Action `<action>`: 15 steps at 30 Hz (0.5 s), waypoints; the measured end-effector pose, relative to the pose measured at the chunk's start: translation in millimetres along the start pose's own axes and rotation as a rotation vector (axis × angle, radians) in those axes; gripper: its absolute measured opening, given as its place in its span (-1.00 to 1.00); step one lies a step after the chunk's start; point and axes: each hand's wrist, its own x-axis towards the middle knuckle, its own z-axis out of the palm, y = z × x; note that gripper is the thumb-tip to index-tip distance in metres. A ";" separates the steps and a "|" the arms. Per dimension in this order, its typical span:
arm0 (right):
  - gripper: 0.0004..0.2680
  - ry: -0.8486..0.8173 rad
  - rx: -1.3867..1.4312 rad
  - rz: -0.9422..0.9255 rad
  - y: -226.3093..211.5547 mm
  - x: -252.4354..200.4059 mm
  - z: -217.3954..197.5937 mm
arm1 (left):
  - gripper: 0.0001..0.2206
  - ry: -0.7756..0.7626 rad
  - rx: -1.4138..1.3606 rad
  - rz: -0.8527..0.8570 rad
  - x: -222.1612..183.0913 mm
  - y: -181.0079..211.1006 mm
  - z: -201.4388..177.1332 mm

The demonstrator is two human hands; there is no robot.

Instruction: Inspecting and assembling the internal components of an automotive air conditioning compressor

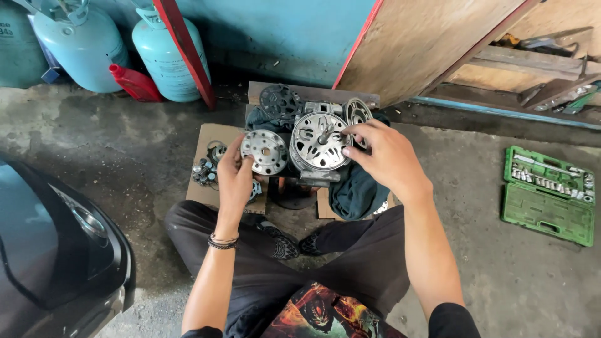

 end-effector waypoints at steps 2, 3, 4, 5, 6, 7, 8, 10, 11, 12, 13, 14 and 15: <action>-0.80 0.000 0.003 -0.004 1.1 -1.3 -0.1 | -0.57 -0.020 0.055 -0.029 -2.9 9.8 1.5; -0.82 0.000 0.007 -0.008 1.7 -1.7 0.0 | -0.56 -0.041 0.111 -0.059 -4.3 14.5 2.1; -0.82 -0.002 0.006 -0.007 2.7 -1.4 0.6 | -0.56 -0.041 0.111 -0.061 -4.0 15.2 2.2; -0.82 -0.009 0.024 0.001 3.9 -1.2 1.2 | -0.55 -0.032 0.203 -0.065 -3.9 15.8 2.5; -0.81 -0.015 0.042 0.010 4.9 -1.2 2.1 | -0.55 -0.025 0.296 -0.069 -3.9 16.6 2.4; -0.81 -0.017 0.043 0.011 2.1 -2.7 0.4 | -0.55 -0.025 0.297 -0.071 -3.6 16.8 4.4; -0.75 -0.027 0.044 0.023 -0.8 -3.9 -1.6 | -0.54 -0.022 0.445 -0.044 -2.7 17.4 6.3; -0.69 -0.039 0.046 0.036 -5.0 -4.8 -3.8 | -0.54 -0.021 0.593 -0.018 -3.3 20.6 8.3; -0.67 -0.051 0.042 0.034 -6.4 -4.4 -4.1 | -0.55 -0.013 0.705 0.024 -4.6 23.2 8.3; -0.64 -0.061 0.037 0.032 -7.7 -3.5 -5.0 | -0.56 -0.004 0.816 0.069 -5.0 26.3 8.7; -0.64 -0.059 0.037 0.032 -6.9 -2.2 -5.2 | -0.56 -0.005 0.815 0.071 -3.1 19.4 9.7; -0.63 -0.076 0.025 0.030 -6.4 -1.4 -4.5 | -0.55 0.003 0.908 0.083 -2.2 12.3 9.9; -0.62 -0.092 0.014 0.027 -5.9 -0.5 -3.9 | -0.53 0.012 1.001 0.096 -1.2 5.1 10.0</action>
